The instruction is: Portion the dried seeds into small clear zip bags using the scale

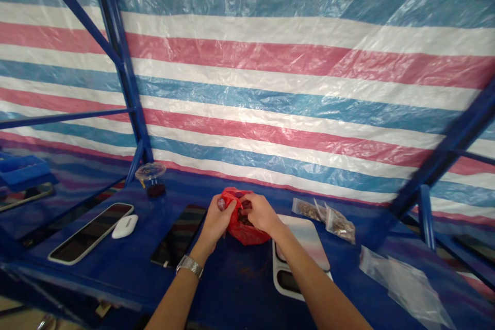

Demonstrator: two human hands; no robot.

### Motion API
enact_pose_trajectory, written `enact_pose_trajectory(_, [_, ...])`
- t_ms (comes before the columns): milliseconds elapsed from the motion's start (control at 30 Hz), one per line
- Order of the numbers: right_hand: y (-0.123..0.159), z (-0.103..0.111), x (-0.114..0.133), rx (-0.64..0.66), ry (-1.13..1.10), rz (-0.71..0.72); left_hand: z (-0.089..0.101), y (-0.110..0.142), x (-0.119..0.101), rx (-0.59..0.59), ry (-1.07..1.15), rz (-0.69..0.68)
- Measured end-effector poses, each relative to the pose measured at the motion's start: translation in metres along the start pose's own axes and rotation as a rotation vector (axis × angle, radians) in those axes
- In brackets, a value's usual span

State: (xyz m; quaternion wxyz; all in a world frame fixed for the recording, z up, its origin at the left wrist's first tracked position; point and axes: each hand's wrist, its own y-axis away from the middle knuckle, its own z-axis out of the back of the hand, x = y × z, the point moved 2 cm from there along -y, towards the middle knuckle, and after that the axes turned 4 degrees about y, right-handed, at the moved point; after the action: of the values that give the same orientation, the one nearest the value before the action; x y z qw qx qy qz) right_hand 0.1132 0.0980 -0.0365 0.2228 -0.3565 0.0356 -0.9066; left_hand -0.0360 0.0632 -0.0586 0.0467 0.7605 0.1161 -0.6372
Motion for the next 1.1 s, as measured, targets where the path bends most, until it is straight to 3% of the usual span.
enact_pose_trajectory(100, [0.002, 0.004, -0.002, -0.022, -0.089, 0.018, 0.010, 0.000, -0.008, -0.042, -0.099, -0.135])
enact_pose_trajectory(233, [0.008, 0.014, -0.008, -0.068, -0.150, 0.036, 0.021, 0.009, -0.019, -0.198, -0.487, -0.397])
enact_pose_trajectory(333, [0.015, 0.020, -0.012, -0.099, -0.175, 0.040, 0.017, 0.022, -0.029, -0.246, -0.576, -0.512])
enact_pose_trajectory(400, [0.021, 0.023, -0.015, -0.144, -0.211, 0.028, 0.009, 0.032, -0.033, -0.208, -0.567, -0.573])
enact_pose_trajectory(500, [0.032, 0.029, -0.019, -0.232, -0.318, 0.026, -0.010, 0.044, -0.028, -0.040, -0.477, -0.552])
enact_pose_trajectory(667, [0.056, 0.047, -0.017, -0.322, -0.457, 0.038, -0.041, 0.047, -0.007, 0.269, -0.214, -0.381])
enact_pose_trajectory(767, [0.069, 0.059, -0.010, -0.307, -0.433, 0.046, -0.051, 0.043, 0.003, 0.291, -0.189, -0.334])
enact_pose_trajectory(867, [0.081, 0.068, 0.001, -0.310, -0.216, 0.132, -0.056, 0.041, 0.010, 0.273, -0.212, -0.355])
enact_pose_trajectory(967, [0.089, 0.071, 0.009, -0.302, 0.010, 0.234, -0.059, 0.042, 0.015, 0.293, -0.261, -0.390])
enact_pose_trajectory(1100, [0.090, 0.068, 0.012, -0.262, 0.116, 0.336, -0.059, 0.043, 0.016, 0.281, -0.350, -0.424])
